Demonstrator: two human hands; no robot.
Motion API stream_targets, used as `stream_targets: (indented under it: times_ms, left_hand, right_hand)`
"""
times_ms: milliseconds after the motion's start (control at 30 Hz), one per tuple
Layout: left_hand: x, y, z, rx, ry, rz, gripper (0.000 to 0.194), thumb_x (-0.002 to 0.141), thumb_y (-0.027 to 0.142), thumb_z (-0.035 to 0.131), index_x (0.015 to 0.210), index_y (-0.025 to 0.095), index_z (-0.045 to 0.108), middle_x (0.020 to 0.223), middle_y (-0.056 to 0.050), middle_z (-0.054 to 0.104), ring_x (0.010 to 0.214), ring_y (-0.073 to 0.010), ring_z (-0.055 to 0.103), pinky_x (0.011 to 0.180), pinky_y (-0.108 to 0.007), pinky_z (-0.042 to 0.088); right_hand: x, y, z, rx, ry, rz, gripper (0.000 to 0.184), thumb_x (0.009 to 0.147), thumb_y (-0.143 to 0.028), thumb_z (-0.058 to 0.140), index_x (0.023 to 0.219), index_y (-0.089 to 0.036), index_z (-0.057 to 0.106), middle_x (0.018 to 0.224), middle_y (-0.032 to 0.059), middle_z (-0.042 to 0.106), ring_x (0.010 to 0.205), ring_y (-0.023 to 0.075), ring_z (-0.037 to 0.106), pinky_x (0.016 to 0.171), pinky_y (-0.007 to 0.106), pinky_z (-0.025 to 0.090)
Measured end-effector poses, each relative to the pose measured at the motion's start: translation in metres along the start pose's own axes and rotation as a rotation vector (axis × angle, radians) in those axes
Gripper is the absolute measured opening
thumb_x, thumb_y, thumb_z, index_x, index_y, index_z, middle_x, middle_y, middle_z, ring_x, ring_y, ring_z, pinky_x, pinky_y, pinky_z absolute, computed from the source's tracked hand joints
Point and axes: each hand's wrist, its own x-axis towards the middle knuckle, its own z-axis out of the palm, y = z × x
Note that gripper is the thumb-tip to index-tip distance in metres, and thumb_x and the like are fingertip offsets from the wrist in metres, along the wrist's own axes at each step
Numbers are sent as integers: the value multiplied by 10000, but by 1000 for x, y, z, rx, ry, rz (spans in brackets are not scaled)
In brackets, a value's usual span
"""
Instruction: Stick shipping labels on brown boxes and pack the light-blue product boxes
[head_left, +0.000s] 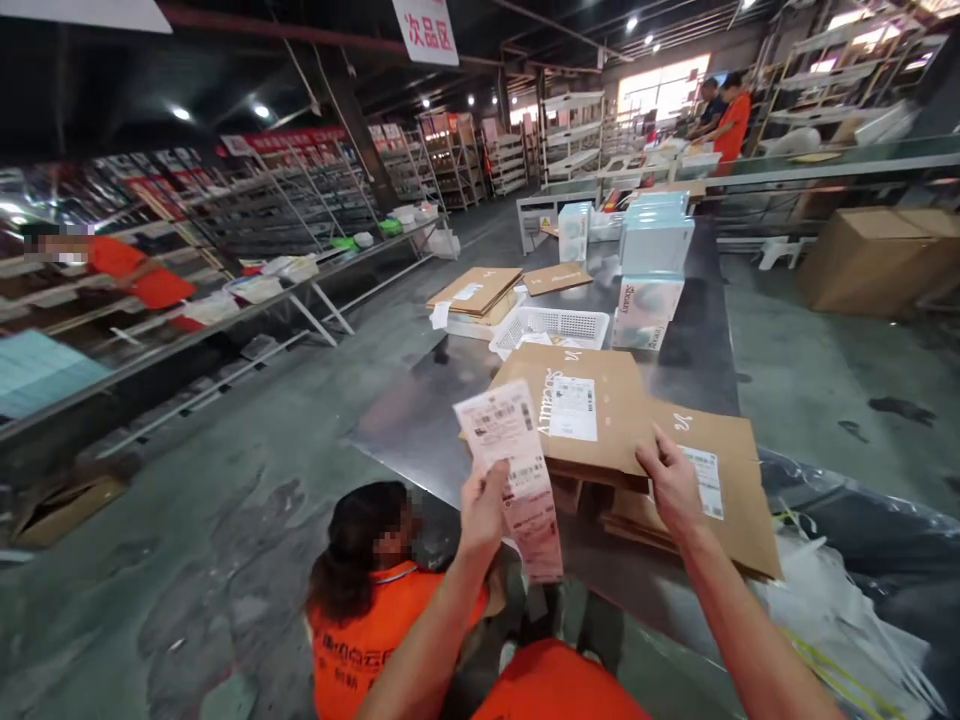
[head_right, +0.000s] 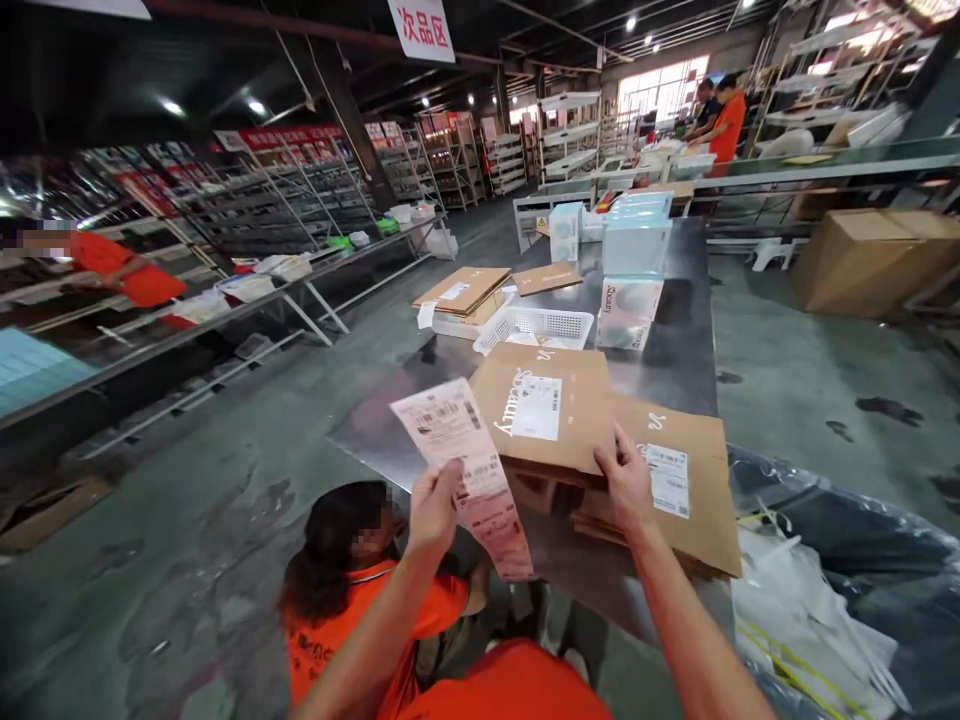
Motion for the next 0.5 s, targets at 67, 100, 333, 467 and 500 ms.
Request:
stream_targets:
  times_ms: [67,100,333,467,500]
  left_hand:
    - [17,6,-10,-69,100,-8,413,662,517,790,867,169,702,858,-36,753,783,-180,689,751,-293,527]
    - [27,10,-16,-99,133,-4,398,640,494,808,838,171,686,825,-22,747,747,-164,683,731,-279,524]
    - [76,33,-57,-361,295,-96,242,674,263,801,838,161,654,788,-28,743,734,-170,709,816,-334,558]
    - [88,45,-76,-456,292,-50,233,670,221,804,837,155,656,784,-26,753,718,-163,712,824,-327,570]
    - [90,47,-79,-469,287,-36,241,666,226,808,839,154,657,786,-26,754,723,-165,714,828,-330,571]
  right_hand:
    - [0,-4,21,-37,-93,-15,700,833,-544,602,1449,-236,471,1410,79,570,1296,302,529,1103,465,434]
    - [0,-7,32,-76,-147,-33,722,843,-557,584,1473,-237,434,1434,84,547,1314,299,511,1108,454,431]
    - [5,-26,84,-768,-282,-337,1093,746,-655,634,1554,-59,201,1344,255,557,1228,429,539,1008,577,447]
    - [10,-37,91,-929,-398,-562,855,791,-650,591,1451,-124,449,1281,215,620,1233,442,530,964,570,473]
    - [13,-41,91,-924,-426,-610,758,803,-631,581,1384,-147,529,1271,200,630,1239,432,529,963,559,480]
